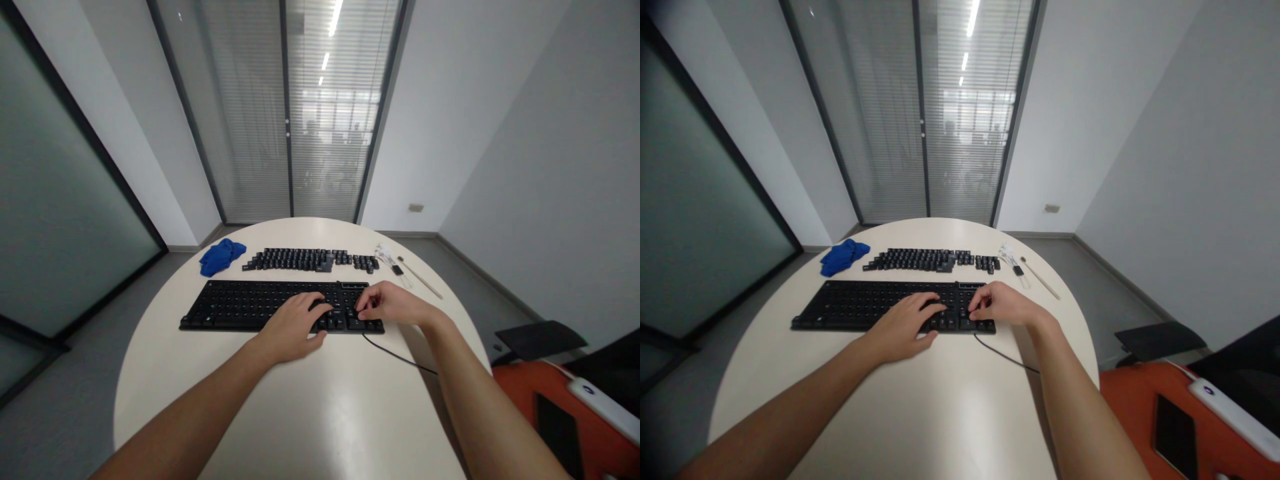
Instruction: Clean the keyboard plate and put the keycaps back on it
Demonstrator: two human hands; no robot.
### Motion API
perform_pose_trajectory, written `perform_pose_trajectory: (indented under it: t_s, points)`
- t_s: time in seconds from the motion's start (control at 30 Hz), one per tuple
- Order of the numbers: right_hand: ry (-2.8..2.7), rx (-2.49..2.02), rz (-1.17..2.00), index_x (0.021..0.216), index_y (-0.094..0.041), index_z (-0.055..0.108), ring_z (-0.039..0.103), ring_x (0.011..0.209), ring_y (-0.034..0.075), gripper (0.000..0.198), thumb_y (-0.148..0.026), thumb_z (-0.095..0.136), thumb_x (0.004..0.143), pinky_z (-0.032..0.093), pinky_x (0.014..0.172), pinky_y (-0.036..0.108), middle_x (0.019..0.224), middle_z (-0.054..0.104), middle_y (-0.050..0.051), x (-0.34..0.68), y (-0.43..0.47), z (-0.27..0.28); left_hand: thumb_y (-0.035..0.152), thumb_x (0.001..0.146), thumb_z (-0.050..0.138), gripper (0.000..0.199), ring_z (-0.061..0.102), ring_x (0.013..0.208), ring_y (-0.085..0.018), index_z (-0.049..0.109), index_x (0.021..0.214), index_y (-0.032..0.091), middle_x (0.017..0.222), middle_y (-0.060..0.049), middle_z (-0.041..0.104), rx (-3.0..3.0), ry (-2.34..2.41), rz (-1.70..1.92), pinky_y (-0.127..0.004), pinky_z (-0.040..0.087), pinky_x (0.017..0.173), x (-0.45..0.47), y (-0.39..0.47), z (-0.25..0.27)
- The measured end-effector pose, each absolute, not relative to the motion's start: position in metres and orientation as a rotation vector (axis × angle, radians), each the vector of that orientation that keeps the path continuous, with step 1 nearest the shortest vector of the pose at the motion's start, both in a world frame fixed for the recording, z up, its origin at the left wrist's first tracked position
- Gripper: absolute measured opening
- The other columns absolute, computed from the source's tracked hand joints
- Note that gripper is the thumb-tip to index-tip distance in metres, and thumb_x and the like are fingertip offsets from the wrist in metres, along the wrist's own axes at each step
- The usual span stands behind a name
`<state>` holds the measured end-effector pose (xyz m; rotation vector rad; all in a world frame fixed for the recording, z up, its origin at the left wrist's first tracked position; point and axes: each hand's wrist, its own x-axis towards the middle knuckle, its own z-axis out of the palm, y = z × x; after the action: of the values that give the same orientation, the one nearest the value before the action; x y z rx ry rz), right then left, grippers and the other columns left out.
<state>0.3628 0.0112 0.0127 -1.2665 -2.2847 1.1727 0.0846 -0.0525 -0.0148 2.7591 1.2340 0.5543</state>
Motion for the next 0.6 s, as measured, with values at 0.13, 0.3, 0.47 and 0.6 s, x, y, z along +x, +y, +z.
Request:
perform_pose_trajectory:
  t_s: [0.13,0.3,0.47,0.6]
  points:
    - [-2.290,-1.251,1.171,0.086,-0.017,0.078,0.062,0.066,0.017,0.024,-0.037,0.078,0.072,0.044,0.059,0.026,0.072,0.072,0.003,0.3628,0.0098,0.0144,0.030,0.087,0.064,0.049,0.048,0.129,-0.029,0.055,0.135,0.021,0.141,-0.011,0.051,2.761,1.237,0.550,-0.046,0.040,0.112,0.0847,-0.0527,-0.0149]
    - [-2.297,-1.245,1.157,0.084,-0.018,0.078,0.061,0.065,0.017,0.023,-0.038,0.077,0.072,0.043,0.058,0.027,0.071,0.071,0.002,0.3625,0.0096,0.0159,0.030,0.087,0.064,0.050,0.048,0.129,-0.029,0.055,0.135,0.021,0.141,-0.011,0.052,2.763,1.232,0.554,-0.046,0.040,0.112,0.0852,-0.0527,-0.0155]
    - [-2.331,-1.246,1.143,0.082,-0.017,0.078,0.061,0.067,0.017,0.022,-0.037,0.076,0.072,0.044,0.061,0.028,0.074,0.072,0.004,0.3627,0.0103,0.0142,0.030,0.087,0.065,0.049,0.048,0.129,-0.030,0.055,0.135,0.022,0.142,-0.011,0.051,2.754,1.233,0.568,-0.047,0.040,0.112,0.0854,-0.0523,-0.0159]
    - [-2.330,-1.237,1.154,0.082,-0.017,0.078,0.059,0.065,0.017,0.024,-0.040,0.071,0.078,0.043,0.060,0.028,0.071,0.071,0.003,0.3625,0.0096,0.0148,0.030,0.087,0.065,0.049,0.048,0.129,-0.030,0.055,0.135,0.022,0.142,-0.011,0.051,2.753,1.236,0.568,-0.047,0.040,0.112,0.0849,-0.0523,-0.0161]
